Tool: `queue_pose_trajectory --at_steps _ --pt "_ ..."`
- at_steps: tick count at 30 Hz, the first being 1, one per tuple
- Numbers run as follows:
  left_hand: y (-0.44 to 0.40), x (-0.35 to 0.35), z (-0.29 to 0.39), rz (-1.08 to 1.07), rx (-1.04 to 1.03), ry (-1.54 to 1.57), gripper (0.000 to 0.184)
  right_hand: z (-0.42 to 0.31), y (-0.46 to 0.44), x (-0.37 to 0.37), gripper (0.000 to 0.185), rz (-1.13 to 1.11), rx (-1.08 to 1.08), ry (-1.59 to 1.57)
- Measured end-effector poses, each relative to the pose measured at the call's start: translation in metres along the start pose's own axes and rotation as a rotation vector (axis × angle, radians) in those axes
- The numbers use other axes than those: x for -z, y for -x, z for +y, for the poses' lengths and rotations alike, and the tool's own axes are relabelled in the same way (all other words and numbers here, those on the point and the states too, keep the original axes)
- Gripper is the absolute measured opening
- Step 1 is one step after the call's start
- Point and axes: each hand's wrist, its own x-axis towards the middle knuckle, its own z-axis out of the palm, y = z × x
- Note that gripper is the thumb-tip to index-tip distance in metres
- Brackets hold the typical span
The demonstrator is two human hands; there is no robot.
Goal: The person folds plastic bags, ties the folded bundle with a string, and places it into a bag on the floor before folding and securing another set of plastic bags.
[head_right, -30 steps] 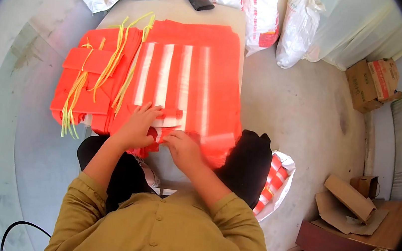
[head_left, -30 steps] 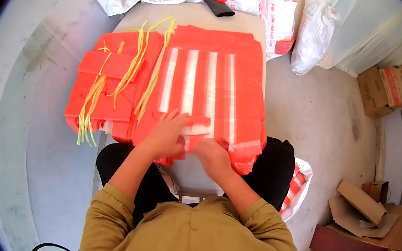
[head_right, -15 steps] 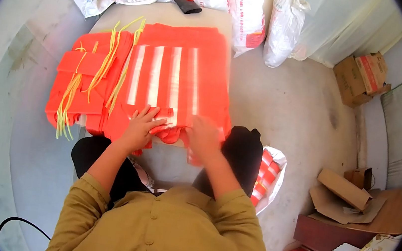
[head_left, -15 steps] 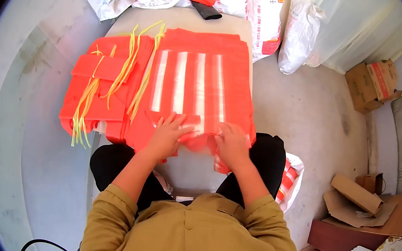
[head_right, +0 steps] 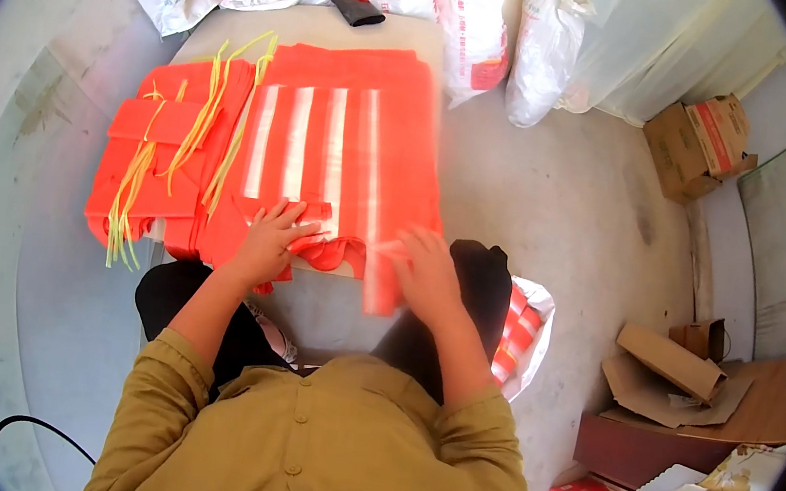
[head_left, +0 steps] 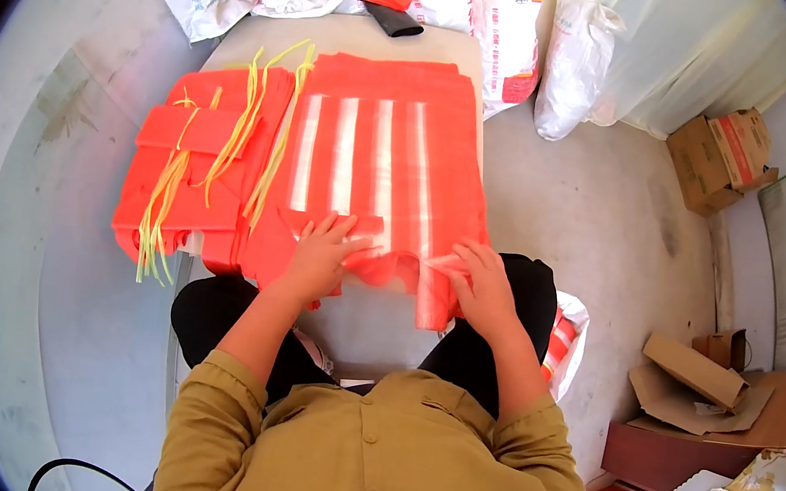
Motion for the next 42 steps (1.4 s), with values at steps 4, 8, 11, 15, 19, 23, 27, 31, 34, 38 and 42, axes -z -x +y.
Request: queue_pose_trajectory --at_steps 4,8,11,15,19,23,27,31,34,38,42 --pt "0.002 0.002 -0.001 -0.006 -0.011 0.014 0.063 -0.004 -0.003 -0.013 0.049 -0.036 0.183 0.349" --pt "0.000 0.005 0.004 -0.030 0.011 -0.015 0.061 -0.004 -0.009 -0.021 0.042 -0.158 0.166 0.319" --pt "0.001 0.005 0.001 -0.030 0.009 -0.011 0.060 -0.015 -0.014 -0.018 0.032 -0.308 0.049 0.333" --pt "0.000 0.007 0.006 -0.016 -0.005 -0.003 0.060 -0.029 -0.002 -0.007 0.026 -0.343 0.061 0.208" --pt "0.001 0.003 0.003 0.000 -0.006 -0.006 0.060 -0.040 0.013 0.002 0.030 -0.583 -0.017 0.033" --pt "0.000 0.004 0.004 -0.014 -0.001 -0.021 0.060 -0.017 0.007 0.001 0.027 -0.296 -0.236 -0.171" --pt "-0.001 0.008 0.005 -0.044 0.014 0.020 0.071 0.009 -0.016 -0.017 0.041 -0.053 -0.298 -0.240" --pt "-0.003 0.012 0.000 -0.106 0.028 0.053 0.055 0.028 -0.041 -0.041 0.048 -0.038 -0.203 -0.133" --pt "-0.010 0.020 -0.005 -0.183 0.085 0.134 0.046 0.027 -0.052 -0.049 0.048 -0.009 -0.201 -0.183" --pt "-0.022 0.025 -0.016 -0.258 0.173 0.328 0.050 0.013 -0.060 -0.034 0.051 -0.020 -0.277 -0.349" --pt "-0.025 0.042 -0.007 -0.314 0.236 0.383 0.053 0.037 -0.070 -0.060 0.051 0.058 -0.240 -0.395"
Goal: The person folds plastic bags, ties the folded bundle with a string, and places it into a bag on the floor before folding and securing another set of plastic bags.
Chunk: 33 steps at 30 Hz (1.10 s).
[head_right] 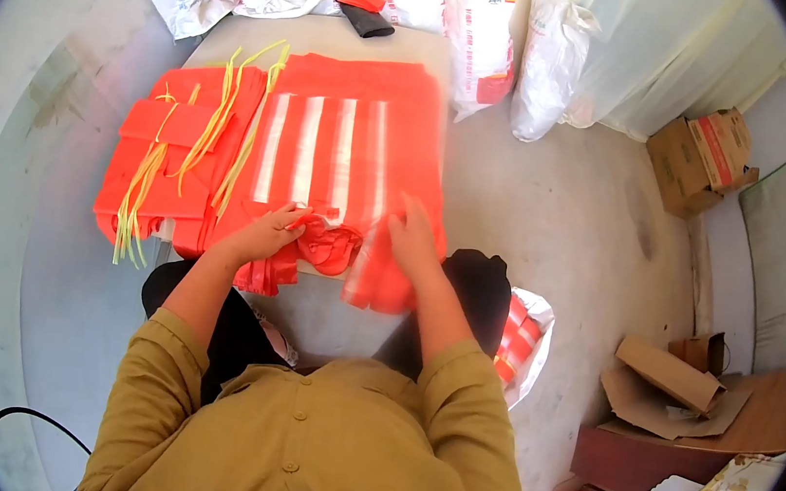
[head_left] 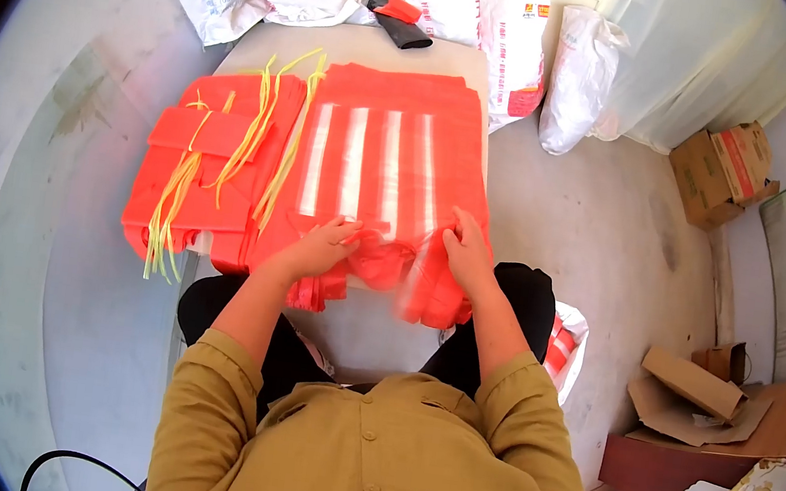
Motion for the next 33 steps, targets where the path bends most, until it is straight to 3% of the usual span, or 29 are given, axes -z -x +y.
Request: queue_pose_trajectory --at_steps 8,10,14,16,19,21,25,28,31,33 --pt "0.001 -0.003 -0.004 0.023 -0.028 0.051 0.049 -0.010 -0.003 0.003 0.059 0.071 -0.308 -0.312" --pt "0.000 -0.006 -0.003 0.056 -0.042 -0.003 0.046 -0.042 0.008 0.009 0.062 0.081 -0.372 -0.426" --pt "0.005 -0.021 -0.003 0.132 -0.148 -0.229 0.050 -0.007 0.042 -0.002 0.067 -0.022 -0.171 -0.111" --pt "0.012 -0.029 0.007 0.178 -0.179 -0.299 0.057 -0.024 0.071 0.011 0.068 -0.071 -0.163 -0.075" --pt "0.015 -0.039 0.002 0.251 -0.200 -0.296 0.066 -0.026 0.101 0.019 0.062 -0.042 -0.119 0.011" --pt "0.015 -0.040 0.004 0.273 -0.211 -0.304 0.070 -0.023 0.108 0.026 0.055 -0.041 -0.161 -0.097" --pt "0.018 -0.037 0.013 0.258 -0.204 -0.368 0.068 -0.040 0.100 0.039 0.037 -0.025 -0.101 -0.075" --pt "0.019 -0.037 0.013 0.256 -0.229 -0.396 0.068 -0.055 0.067 0.042 0.026 -0.102 0.188 0.068" --pt "0.019 -0.038 0.009 0.252 -0.239 -0.415 0.066 -0.086 0.034 0.027 0.020 -0.289 -0.093 -0.101" --pt "0.020 -0.039 0.000 0.264 -0.257 -0.419 0.064 -0.089 0.009 0.009 0.025 -0.406 -0.087 -0.044"
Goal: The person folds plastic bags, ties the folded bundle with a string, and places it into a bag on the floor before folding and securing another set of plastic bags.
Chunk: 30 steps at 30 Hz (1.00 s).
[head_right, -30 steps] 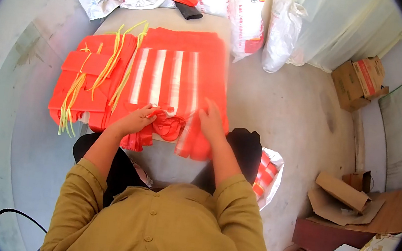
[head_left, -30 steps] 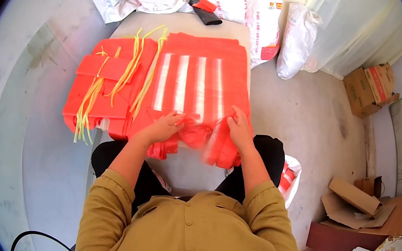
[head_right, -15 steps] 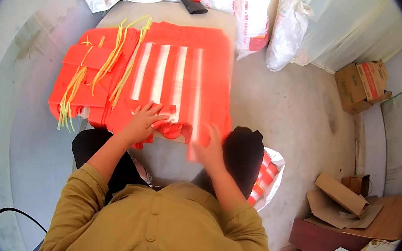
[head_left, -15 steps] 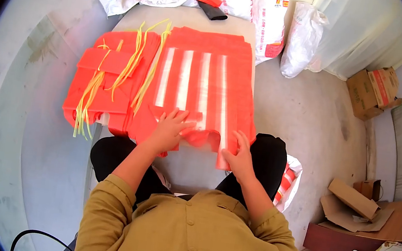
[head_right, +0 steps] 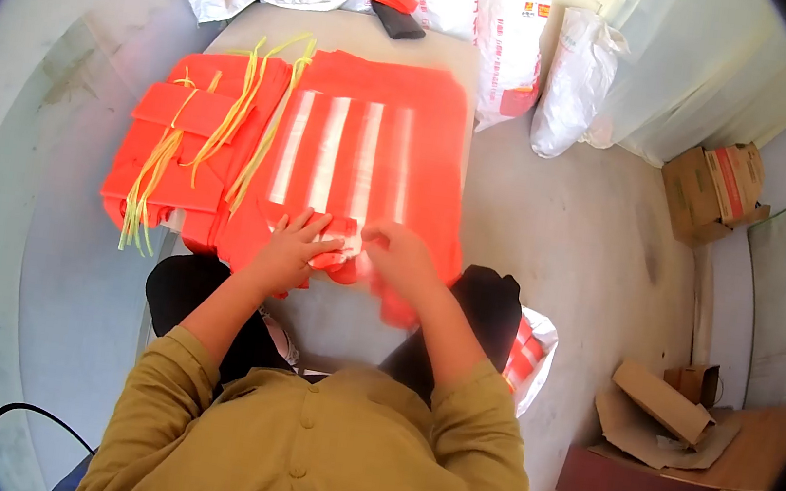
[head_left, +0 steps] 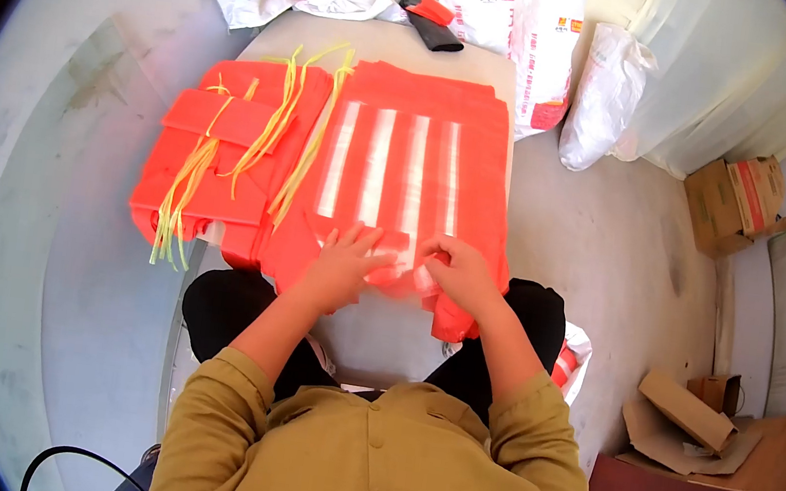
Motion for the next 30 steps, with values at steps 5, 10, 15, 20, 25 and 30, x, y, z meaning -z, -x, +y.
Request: queue_pose_trajectory --at_steps 5,10,15,20,25,30 --pt "-0.001 0.001 0.002 0.032 -0.007 0.044 0.053 -0.002 -0.046 -0.009 0.027 -0.130 -0.251 -0.161" --pt "-0.003 0.004 0.004 0.012 0.000 0.046 0.054 0.026 -0.053 -0.005 0.035 -0.172 -0.289 -0.555" --pt "-0.005 0.000 0.004 0.029 0.000 0.002 0.067 0.037 -0.048 -0.007 0.039 -0.164 -0.087 -0.467" --pt "-0.005 0.005 0.006 0.026 0.008 0.083 0.057 0.014 -0.054 -0.011 0.039 -0.121 -0.130 -0.381" --pt "-0.007 0.014 0.017 0.097 -0.006 0.150 0.055 0.001 -0.062 -0.013 0.026 -0.155 -0.064 -0.231" --pt "-0.006 0.002 0.011 0.289 -0.117 0.142 0.056 0.009 -0.071 -0.021 0.025 -0.138 -0.008 -0.123"
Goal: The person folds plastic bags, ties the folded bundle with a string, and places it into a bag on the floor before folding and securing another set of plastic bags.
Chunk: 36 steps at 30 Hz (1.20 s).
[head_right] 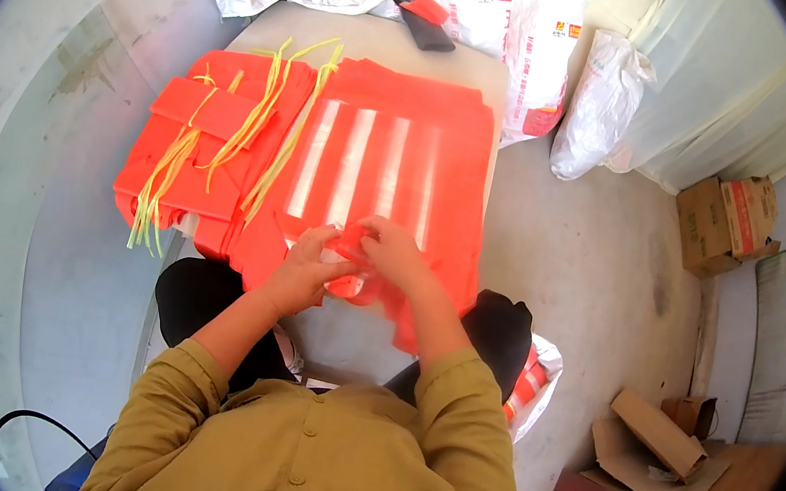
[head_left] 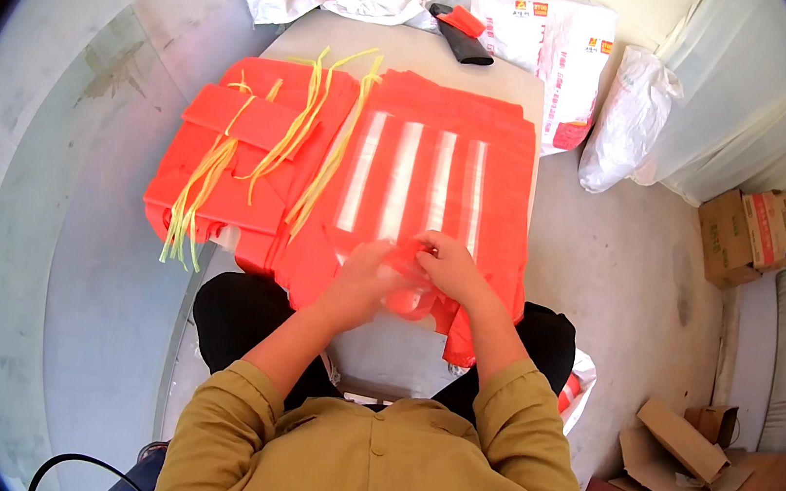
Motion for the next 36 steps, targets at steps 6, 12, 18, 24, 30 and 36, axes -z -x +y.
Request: queue_pose_trajectory --at_steps 6,12,18,24,30,36 --pt "0.002 -0.008 -0.006 0.063 -0.103 -0.131 0.056 -0.007 -0.002 -0.003 0.032 -0.024 0.039 0.298" --pt "-0.003 -0.003 -0.007 0.145 -0.216 -0.169 0.043 -0.004 0.001 -0.010 0.031 0.027 0.103 0.409" --pt "-0.021 0.006 0.002 0.126 -0.235 -0.127 0.027 -0.001 0.004 -0.002 0.035 0.001 0.158 0.463" --pt "-0.033 -0.001 -0.003 0.104 0.006 -0.016 0.018 0.004 0.003 -0.006 0.036 0.046 0.067 0.290" --pt "-0.044 -0.014 -0.012 0.123 0.232 0.055 0.010 0.017 0.002 -0.002 0.037 0.036 -0.084 -0.036" --pt "-0.058 -0.003 -0.001 0.020 0.415 0.138 0.016 0.010 0.034 0.002 0.030 0.199 0.393 0.333"
